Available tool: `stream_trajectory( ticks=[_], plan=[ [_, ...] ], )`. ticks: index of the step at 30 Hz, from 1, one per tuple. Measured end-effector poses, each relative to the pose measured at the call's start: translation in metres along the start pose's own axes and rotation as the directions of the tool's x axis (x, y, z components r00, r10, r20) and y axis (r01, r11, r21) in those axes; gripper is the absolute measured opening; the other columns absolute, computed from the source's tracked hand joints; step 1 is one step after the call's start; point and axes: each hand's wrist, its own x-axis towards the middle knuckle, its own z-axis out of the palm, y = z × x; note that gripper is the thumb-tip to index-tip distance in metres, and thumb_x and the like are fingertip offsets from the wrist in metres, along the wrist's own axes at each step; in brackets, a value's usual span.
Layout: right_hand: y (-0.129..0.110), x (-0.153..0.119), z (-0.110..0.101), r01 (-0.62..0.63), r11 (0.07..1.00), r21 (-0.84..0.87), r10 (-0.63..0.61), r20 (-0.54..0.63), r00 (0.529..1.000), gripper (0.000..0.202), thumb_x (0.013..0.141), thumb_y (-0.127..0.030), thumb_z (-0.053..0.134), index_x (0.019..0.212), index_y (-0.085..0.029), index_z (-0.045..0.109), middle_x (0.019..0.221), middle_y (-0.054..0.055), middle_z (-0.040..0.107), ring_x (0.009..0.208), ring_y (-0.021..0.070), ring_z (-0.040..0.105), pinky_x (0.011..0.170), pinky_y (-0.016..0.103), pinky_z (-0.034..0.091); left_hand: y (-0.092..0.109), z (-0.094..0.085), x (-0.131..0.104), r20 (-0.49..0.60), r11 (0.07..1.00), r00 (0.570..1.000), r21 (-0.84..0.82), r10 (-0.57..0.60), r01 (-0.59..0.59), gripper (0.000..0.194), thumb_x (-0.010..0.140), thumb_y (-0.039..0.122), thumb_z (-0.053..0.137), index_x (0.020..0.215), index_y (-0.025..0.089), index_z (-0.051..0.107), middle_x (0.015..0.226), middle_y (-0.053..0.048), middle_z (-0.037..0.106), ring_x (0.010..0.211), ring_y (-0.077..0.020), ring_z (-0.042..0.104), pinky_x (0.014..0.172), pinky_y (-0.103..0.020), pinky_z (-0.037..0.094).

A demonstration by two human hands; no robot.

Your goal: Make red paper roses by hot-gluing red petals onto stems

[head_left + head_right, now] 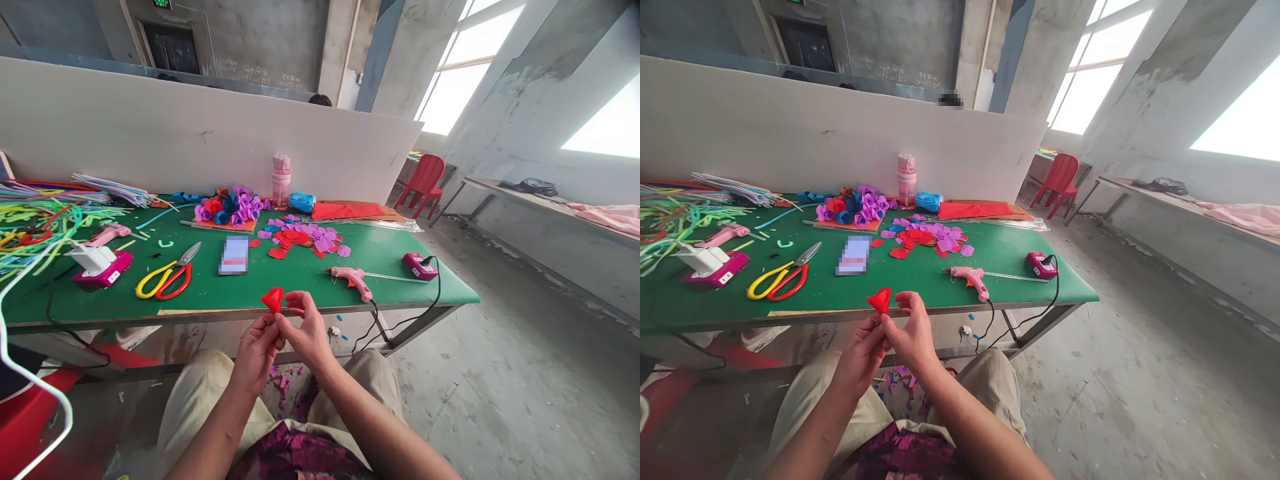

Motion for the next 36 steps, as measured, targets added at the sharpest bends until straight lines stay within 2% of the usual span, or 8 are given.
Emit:
stream_trajectory(
  ticks=[4, 8, 13, 17, 23, 28, 32, 36],
  plan=[
    [0.0, 0.002, -0.005, -0.156, 0.956, 0.25, 0.147, 0.053, 0.988, 0.024, 0.069, -0.026, 0.064, 0.091, -0.022, 0.057, 0.095, 0.003, 0.063, 0.091, 0.0186, 0.057, 0.084, 0.034, 0.045, 0.0, 0.0, 0.0, 0.046, 0.999, 0.998, 0.022, -0.031, 0.03, 0.016, 0.07, 0.024, 0.074, 0.078, 0.014, 0.064, 0.062, 0.001, 0.058, 0.053, -0.0058, 0.046, 0.053, -0.018, 0.038],
    [0.0, 0.002, -0.012, -0.351, 0.747, 0.566, 0.317, 0.162, 0.935, 0.02, 0.068, -0.025, 0.062, 0.088, -0.021, 0.061, 0.094, 0.003, 0.065, 0.085, 0.0171, 0.06, 0.08, 0.032, 0.045, 0.001, 0.0, -0.001, 0.032, 0.997, 0.997, 0.021, -0.07, 0.069, 0.017, 0.069, 0.024, 0.074, 0.076, 0.014, 0.063, 0.06, 0.0, 0.06, 0.052, -0.0056, 0.046, 0.052, -0.017, 0.038],
    [0.01, -0.001, -0.02, -0.335, 0.686, 0.646, 0.367, 0.091, 0.926, 0.004, 0.063, -0.018, 0.057, 0.065, -0.019, 0.061, 0.084, 0.001, 0.065, 0.077, 0.0146, 0.058, 0.077, 0.029, 0.045, 0.001, -0.001, 0.0, -0.041, 0.994, 0.995, 0.046, -0.092, 0.094, 0.019, 0.067, 0.025, 0.075, 0.076, 0.014, 0.063, 0.061, 0.0, 0.062, 0.049, -0.0046, 0.046, 0.049, -0.016, 0.037],
    [0.016, -0.004, -0.025, -0.324, 0.695, 0.641, 0.359, 0.08, 0.93, 0.015, 0.07, -0.027, 0.057, 0.058, -0.02, 0.058, 0.08, 0.002, 0.065, 0.076, 0.0159, 0.058, 0.077, 0.031, 0.045, 0.0, -0.002, 0.0, -0.109, 0.991, 0.992, 0.105, -0.068, 0.079, 0.021, 0.064, 0.026, 0.077, 0.075, 0.014, 0.063, 0.062, -0.001, 0.064, 0.049, -0.0045, 0.046, 0.048, -0.016, 0.036],
    [0.026, -0.009, -0.026, -0.367, 0.785, 0.499, 0.355, 0.123, 0.927, 0.027, 0.07, -0.044, 0.069, 0.075, -0.017, 0.07, 0.076, 0.004, 0.067, 0.062, 0.0131, 0.055, 0.07, 0.03, 0.046, 0.0, 0.0, 0.0, -0.166, 0.975, 0.986, 0.218, -0.009, 0.045, 0.023, 0.063, 0.028, 0.077, 0.076, 0.015, 0.063, 0.063, -0.001, 0.066, 0.048, -0.0052, 0.047, 0.049, -0.018, 0.036],
    [0.032, -0.015, -0.031, -0.245, 0.922, 0.299, 0.243, 0.044, 0.969, 0.026, 0.074, -0.043, 0.067, 0.071, -0.017, 0.068, 0.07, 0.003, 0.066, 0.061, 0.0133, 0.054, 0.065, 0.028, 0.043, 0.0, -0.003, -0.001, -0.162, 0.971, 0.987, 0.237, 0.022, 0.018, 0.023, 0.065, 0.03, 0.076, 0.076, 0.015, 0.062, 0.065, -0.002, 0.068, 0.049, -0.0054, 0.047, 0.05, -0.018, 0.037],
    [0.028, 0.004, -0.064, -0.059, 0.99, 0.127, 0.077, -0.148, 0.986, 0.023, 0.078, -0.041, 0.062, 0.079, -0.019, 0.065, 0.066, 0.001, 0.062, 0.062, 0.0144, 0.054, 0.061, 0.027, 0.042, 0.007, -0.006, 0.0, -0.159, 0.97, 0.985, 0.243, 0.068, -0.028, 0.022, 0.066, 0.028, 0.076, 0.077, 0.015, 0.062, 0.065, -0.002, 0.068, 0.05, -0.0055, 0.047, 0.049, -0.017, 0.036],
    [0.023, 0.041, -0.121, -0.002, 0.936, -0.353, -0.14, -0.376, 0.916, 0.022, 0.081, -0.042, 0.055, 0.082, -0.02, 0.06, 0.07, 0.001, 0.061, 0.063, 0.0156, 0.054, 0.062, 0.027, 0.04, 0.024, 0.0, 0.014, -0.091, 0.952, 0.984, 0.281, 0.151, -0.12, 0.023, 0.064, 0.027, 0.077, 0.076, 0.015, 0.063, 0.064, -0.002, 0.067, 0.051, -0.0063, 0.047, 0.05, -0.017, 0.037]
  ],
)
